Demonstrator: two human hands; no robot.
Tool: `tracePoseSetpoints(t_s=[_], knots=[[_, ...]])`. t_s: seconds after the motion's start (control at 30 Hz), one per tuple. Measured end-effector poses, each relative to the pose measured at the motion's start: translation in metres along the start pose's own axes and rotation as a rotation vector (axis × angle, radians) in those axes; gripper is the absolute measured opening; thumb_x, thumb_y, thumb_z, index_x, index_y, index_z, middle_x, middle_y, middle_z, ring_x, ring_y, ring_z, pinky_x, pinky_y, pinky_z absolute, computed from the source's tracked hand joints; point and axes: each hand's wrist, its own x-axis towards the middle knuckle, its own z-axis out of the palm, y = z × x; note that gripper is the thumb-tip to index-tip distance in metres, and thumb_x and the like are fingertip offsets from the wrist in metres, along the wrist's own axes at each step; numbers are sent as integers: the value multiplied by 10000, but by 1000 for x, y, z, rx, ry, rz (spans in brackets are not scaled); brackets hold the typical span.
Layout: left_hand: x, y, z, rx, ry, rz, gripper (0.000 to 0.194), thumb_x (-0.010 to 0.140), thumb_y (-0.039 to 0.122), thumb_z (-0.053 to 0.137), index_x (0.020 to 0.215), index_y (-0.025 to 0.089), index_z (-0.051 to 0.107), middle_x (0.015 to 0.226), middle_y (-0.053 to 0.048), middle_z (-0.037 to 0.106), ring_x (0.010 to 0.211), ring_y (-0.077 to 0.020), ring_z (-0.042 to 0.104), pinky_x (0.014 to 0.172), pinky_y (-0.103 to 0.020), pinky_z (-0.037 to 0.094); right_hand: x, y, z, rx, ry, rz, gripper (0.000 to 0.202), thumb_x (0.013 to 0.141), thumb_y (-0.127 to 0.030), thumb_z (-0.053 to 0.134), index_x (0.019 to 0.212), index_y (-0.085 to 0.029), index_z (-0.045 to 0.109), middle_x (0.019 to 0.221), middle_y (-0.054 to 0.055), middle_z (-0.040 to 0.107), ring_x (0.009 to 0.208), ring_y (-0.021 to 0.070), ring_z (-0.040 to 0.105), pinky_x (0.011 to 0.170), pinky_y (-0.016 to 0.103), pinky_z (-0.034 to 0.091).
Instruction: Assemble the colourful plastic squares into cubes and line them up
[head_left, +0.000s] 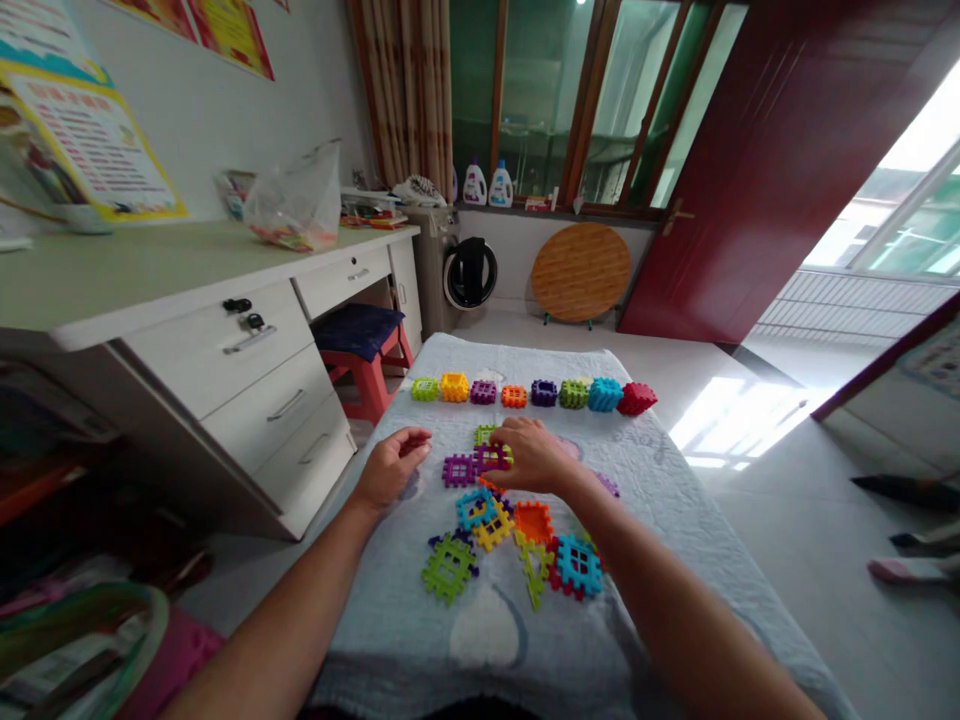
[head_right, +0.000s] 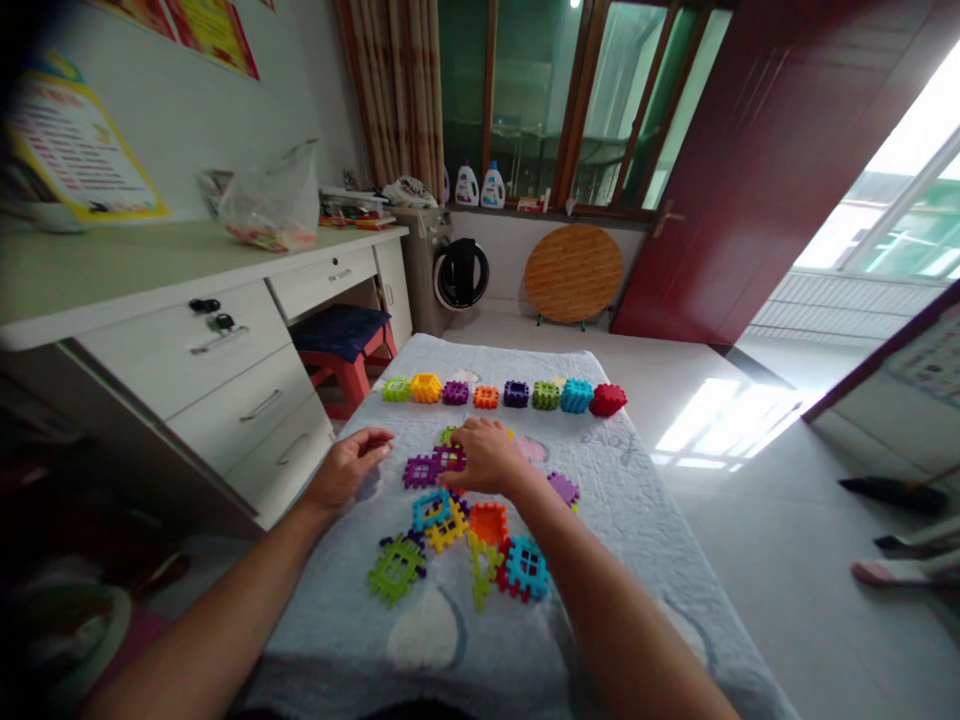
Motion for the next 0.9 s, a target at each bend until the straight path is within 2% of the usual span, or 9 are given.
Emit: tracePoseSetpoints(t_s=[0.1, 0.2, 0.4, 0.57, 0.73, 0.9], knots=[[0, 3, -3, -106, 50, -51, 380, 661, 423, 700, 932, 159, 666, 793, -28, 669, 679, -151, 598, 639, -274, 461, 21, -22, 10, -54, -20, -23, 493, 712, -565, 634, 1023, -183, 630, 992, 91, 613, 938, 247, 531, 815, 361, 358], [-1, 5, -4, -136, 40, -66, 403, 634, 435, 724, 921, 157, 675, 792, -29, 667, 668, -147, 589, 625, -266, 452, 32, -33, 22, -108, -63, -14, 492, 703, -568, 627, 1007, -182, 643, 999, 107, 617, 957, 270, 527, 826, 384, 365], [-1, 1, -4, -169, -12, -59, 376, 685, 418, 695, 954, 159, 654, 811, -26, 654, 716, -150, 586, 657, -258, 448, 35, -30, 29, -145, -65, -30, 559, 657, -584, 647, 1044, -181, 633, 1044, 117, 613, 992, 293, 513, 845, 409, 384], [-1, 1, -5, -137, -42, -55, 373, 716, 414, 666, 981, 153, 636, 812, -21, 640, 699, -140, 577, 638, -250, 445, 41, -32, 31, -177, -110, -53, 461, 654, -491, 655, 986, -172, 653, 1006, 126, 630, 960, 297, 536, 827, 411, 416], [-2, 5, -3, -93, -52, -49, 351, 721, 412, 652, 965, 159, 641, 801, -8, 645, 680, -144, 578, 620, -253, 445, 42, -38, 35, -190, -118, -89, 507, 635, -505, 658, 984, -137, 657, 980, 152, 631, 936, 317, 549, 799, 432, 440], [-2, 7, -2, -51, -32, -37, 346, 708, 406, 661, 953, 161, 655, 787, -14, 646, 666, -137, 574, 614, -252, 441, 52, -27, 23, -141, -107, -101, 520, 609, -479, 692, 1000, -140, 631, 1002, 136, 609, 949, 292, 530, 834, 419, 424]])
